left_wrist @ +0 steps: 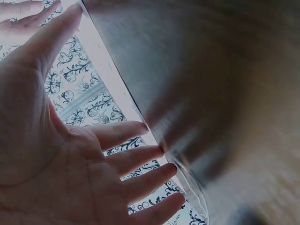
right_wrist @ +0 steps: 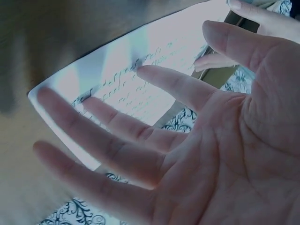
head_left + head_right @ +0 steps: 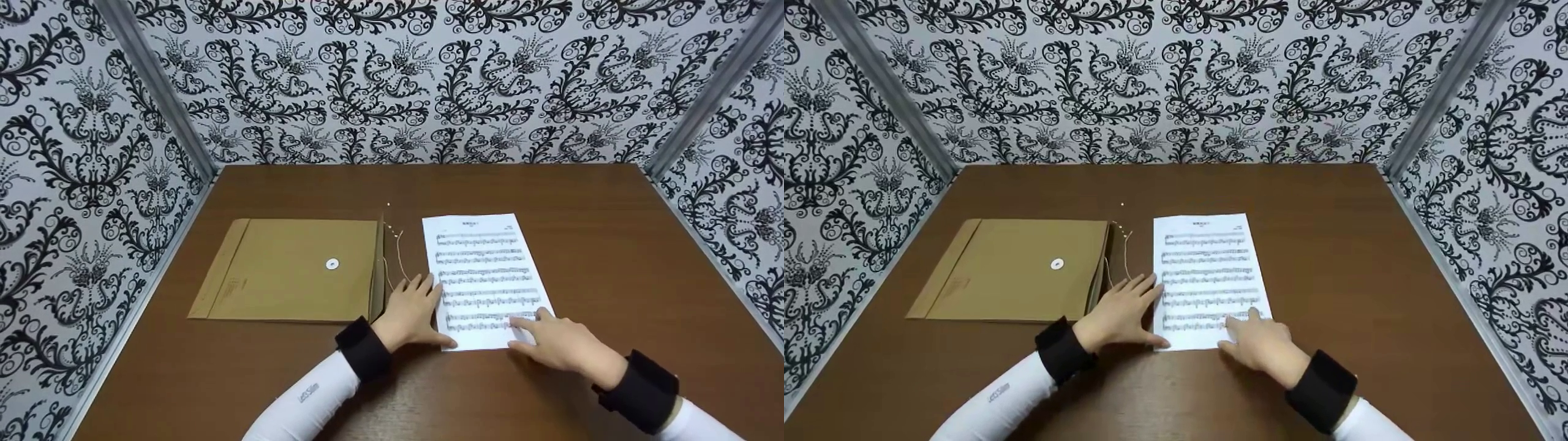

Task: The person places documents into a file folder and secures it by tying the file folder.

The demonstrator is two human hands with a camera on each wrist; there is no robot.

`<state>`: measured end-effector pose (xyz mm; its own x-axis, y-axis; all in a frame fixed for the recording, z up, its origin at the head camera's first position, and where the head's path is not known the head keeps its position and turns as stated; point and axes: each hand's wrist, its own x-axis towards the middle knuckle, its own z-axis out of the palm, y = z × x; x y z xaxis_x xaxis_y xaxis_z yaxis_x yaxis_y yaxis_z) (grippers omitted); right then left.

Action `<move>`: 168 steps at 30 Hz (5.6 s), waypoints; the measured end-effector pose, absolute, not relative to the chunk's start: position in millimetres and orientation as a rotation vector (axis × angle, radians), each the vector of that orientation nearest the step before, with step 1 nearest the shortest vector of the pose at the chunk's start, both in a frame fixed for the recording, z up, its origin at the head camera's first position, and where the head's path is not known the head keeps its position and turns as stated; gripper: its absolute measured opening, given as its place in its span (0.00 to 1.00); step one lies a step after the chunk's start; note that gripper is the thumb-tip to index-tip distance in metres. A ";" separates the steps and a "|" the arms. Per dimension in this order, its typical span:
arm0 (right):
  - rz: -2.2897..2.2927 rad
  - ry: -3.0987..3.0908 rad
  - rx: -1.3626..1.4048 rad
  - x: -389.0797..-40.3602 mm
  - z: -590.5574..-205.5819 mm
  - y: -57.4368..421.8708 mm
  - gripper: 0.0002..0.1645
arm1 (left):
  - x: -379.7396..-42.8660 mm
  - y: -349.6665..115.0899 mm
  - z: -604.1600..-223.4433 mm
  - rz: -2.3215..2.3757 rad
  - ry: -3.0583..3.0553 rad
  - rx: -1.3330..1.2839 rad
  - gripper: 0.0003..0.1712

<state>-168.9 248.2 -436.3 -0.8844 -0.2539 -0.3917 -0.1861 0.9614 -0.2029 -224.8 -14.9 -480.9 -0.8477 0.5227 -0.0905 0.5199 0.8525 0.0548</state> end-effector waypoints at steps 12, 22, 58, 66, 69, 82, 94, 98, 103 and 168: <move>-0.578 2.825 -0.394 -203.3 -448.0 276.2 0.38 | -225.9 -15.7 -483.2 0.085 2.926 0.841 0.64; -0.884 2.740 -0.241 -228.4 -451.3 294.2 0.41 | -227.1 -17.4 -482.2 0.120 2.915 0.869 0.65; -1.421 2.339 0.125 -271.9 -462.7 315.1 0.45 | -226.0 -19.6 -479.1 0.138 2.852 0.858 0.66; -1.414 2.322 0.092 -271.7 -463.9 308.8 0.42 | -226.7 -19.3 -479.9 0.144 2.841 0.851 0.66; -1.435 2.294 0.026 -271.3 -466.4 306.8 0.40 | -227.0 -19.6 -480.4 0.144 2.843 0.853 0.66; -1.419 2.337 -0.097 -269.7 -469.2 296.1 0.29 | -226.1 -19.7 -478.4 0.149 2.850 0.853 0.66; -1.457 2.363 -0.097 -266.5 -465.5 295.1 0.27 | -224.6 -21.6 -476.1 0.136 2.845 0.846 0.66; -1.476 2.340 -0.106 -264.8 -462.7 295.3 0.29 | -224.2 -22.4 -476.1 0.124 2.832 0.835 0.66; -1.526 2.304 -0.107 -262.6 -460.8 295.2 0.31 | -224.0 -23.0 -476.3 0.113 2.817 0.817 0.67; -2.191 1.805 0.030 -219.2 -451.5 237.9 0.24 | -251.2 -88.3 -433.5 1.507 2.207 0.682 0.27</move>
<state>-219.2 237.9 -451.5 -0.9543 -0.2170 -0.2056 0.2433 -0.1642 -0.9560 -251.2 -88.3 -433.5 -0.8095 0.5858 -0.0392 0.1769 0.3069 0.9351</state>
